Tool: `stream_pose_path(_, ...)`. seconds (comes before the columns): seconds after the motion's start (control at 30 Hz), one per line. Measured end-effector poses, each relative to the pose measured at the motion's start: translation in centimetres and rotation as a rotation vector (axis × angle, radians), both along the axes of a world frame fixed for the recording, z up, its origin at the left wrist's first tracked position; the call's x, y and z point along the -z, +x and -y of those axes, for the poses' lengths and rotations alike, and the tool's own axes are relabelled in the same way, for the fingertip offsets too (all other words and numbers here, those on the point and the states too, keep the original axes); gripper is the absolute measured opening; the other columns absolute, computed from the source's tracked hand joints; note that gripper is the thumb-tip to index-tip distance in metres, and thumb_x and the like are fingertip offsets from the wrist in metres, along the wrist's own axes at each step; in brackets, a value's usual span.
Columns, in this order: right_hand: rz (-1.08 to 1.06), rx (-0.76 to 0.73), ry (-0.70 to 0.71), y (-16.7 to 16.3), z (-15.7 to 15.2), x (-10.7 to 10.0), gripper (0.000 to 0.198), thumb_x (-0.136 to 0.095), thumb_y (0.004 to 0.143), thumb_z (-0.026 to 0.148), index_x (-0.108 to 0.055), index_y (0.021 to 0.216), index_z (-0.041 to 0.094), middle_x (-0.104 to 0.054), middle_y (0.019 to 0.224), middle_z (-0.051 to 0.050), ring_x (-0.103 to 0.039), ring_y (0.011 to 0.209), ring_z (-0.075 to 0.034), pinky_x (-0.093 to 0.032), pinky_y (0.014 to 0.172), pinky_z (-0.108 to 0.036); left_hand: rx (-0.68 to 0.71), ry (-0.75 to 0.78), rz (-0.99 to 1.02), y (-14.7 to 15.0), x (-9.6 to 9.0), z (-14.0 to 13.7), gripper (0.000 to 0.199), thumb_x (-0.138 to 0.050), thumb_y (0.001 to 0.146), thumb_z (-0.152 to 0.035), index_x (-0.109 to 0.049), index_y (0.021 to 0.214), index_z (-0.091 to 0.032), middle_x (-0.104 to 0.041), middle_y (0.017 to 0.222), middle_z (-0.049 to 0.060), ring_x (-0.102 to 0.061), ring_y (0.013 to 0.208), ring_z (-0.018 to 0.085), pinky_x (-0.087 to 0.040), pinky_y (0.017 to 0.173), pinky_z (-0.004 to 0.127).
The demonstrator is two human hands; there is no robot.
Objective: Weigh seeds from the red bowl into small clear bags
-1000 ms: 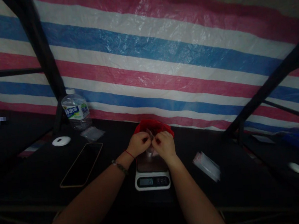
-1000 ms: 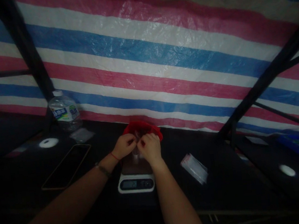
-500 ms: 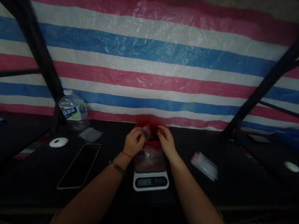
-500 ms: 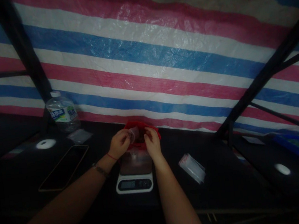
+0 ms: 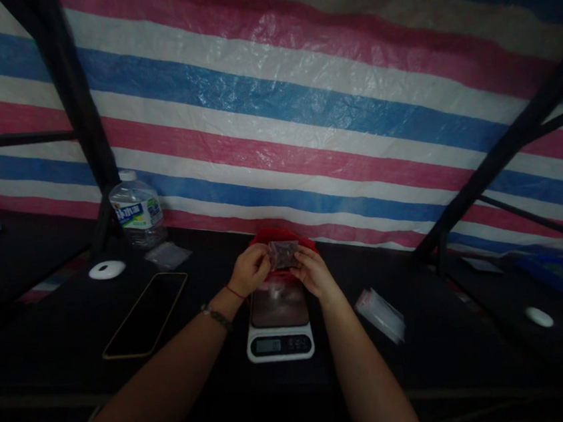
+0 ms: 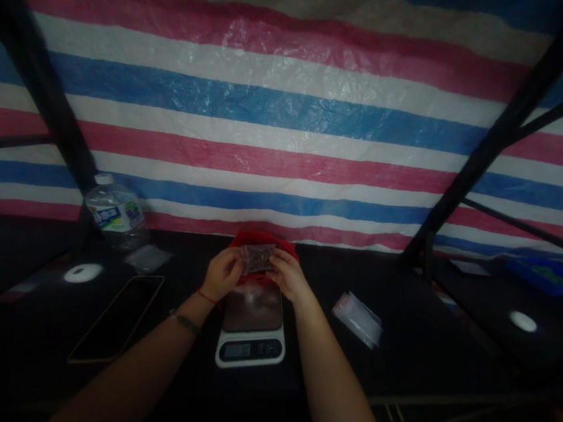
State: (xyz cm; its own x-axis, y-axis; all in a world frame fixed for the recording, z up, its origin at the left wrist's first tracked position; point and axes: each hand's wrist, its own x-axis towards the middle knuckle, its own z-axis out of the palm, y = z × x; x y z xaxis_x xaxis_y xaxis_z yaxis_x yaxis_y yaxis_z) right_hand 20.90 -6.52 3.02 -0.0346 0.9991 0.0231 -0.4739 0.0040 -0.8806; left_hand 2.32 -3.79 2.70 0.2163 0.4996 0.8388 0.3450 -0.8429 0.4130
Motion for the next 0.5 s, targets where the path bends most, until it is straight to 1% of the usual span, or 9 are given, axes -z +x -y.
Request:
stream_pose_path(0.1,-0.042,-0.022,0.021,0.1,0.1,-0.2,0.027,-0.075,0.065,0.022,-0.064,0.089,0.02,-0.068,0.087,-0.002,-0.063,0.074,-0.014,-0.051,0.059,-0.022,-0.045,-0.004,0.0,-0.2,-0.1,-0.3,0.012,-0.047,0.082,-0.016,-0.055,0.073,-0.018,-0.064,0.082,0.005,-0.061,0.079,0.015,-0.051,0.075,0.028)
stream_pose_path(0.23,-0.063,0.054,0.047,0.2,-0.2,-0.2,0.024,-0.074,0.064,0.018,-0.063,0.086,0.021,-0.067,0.085,0.0,-0.062,0.073,-0.012,-0.05,0.058,-0.019,-0.111,-0.022,-0.033,-0.5,0.1,-0.9,0.011,-0.048,0.083,-0.017,-0.057,0.077,-0.018,-0.064,0.085,0.005,-0.061,0.082,0.016,-0.051,0.078,0.03)
stream_pose_path(0.33,-0.049,0.169,0.083,0.5,-0.6,0.0,0.022,-0.072,0.065,0.02,-0.062,0.085,0.022,-0.066,0.086,0.001,-0.062,0.075,-0.012,-0.051,0.061,-0.02,-0.187,-0.021,-0.053,-0.6,0.4,-1.4,0.012,-0.047,0.084,-0.018,-0.06,0.085,-0.018,-0.065,0.087,0.006,-0.061,0.086,0.018,-0.05,0.082,0.033)
stream_pose_path(0.4,-0.013,0.263,0.114,0.8,-1.0,0.3,0.021,-0.07,0.066,0.023,-0.061,0.085,0.022,-0.065,0.089,0.001,-0.062,0.077,-0.013,-0.052,0.066,-0.023,-0.257,-0.01,-0.077,-0.7,0.6,-1.7,0.012,-0.049,0.084,-0.02,-0.061,0.086,-0.019,-0.066,0.092,0.006,-0.06,0.091,0.02,-0.048,0.088,0.037)
stream_pose_path(0.47,0.076,0.364,0.157,1.2,-1.4,0.7,0.02,-0.068,0.068,0.027,-0.06,0.086,0.022,-0.065,0.09,0.0,-0.062,0.079,-0.014,-0.052,0.071,-0.028,-0.343,-0.005,-0.097,-0.8,0.8,-1.9,0.012,-0.051,0.084,-0.022,-0.063,0.084,-0.019,-0.064,0.102,0.008,-0.057,0.1,0.023,-0.045,0.094,0.042)
stream_pose_path(0.5,0.155,0.415,0.189,1.4,-1.6,0.9,0.02,-0.066,0.07,0.029,-0.06,0.087,0.021,-0.065,0.09,0.0,-0.062,0.08,-0.015,-0.052,0.074,-0.031,-0.382,-0.01,-0.103,-0.8,0.9,-2.0,0.013,-0.052,0.083,-0.023,-0.064,0.084,-0.019,-0.063,0.108,0.009,-0.056,0.104,0.024,-0.043,0.096,0.044)
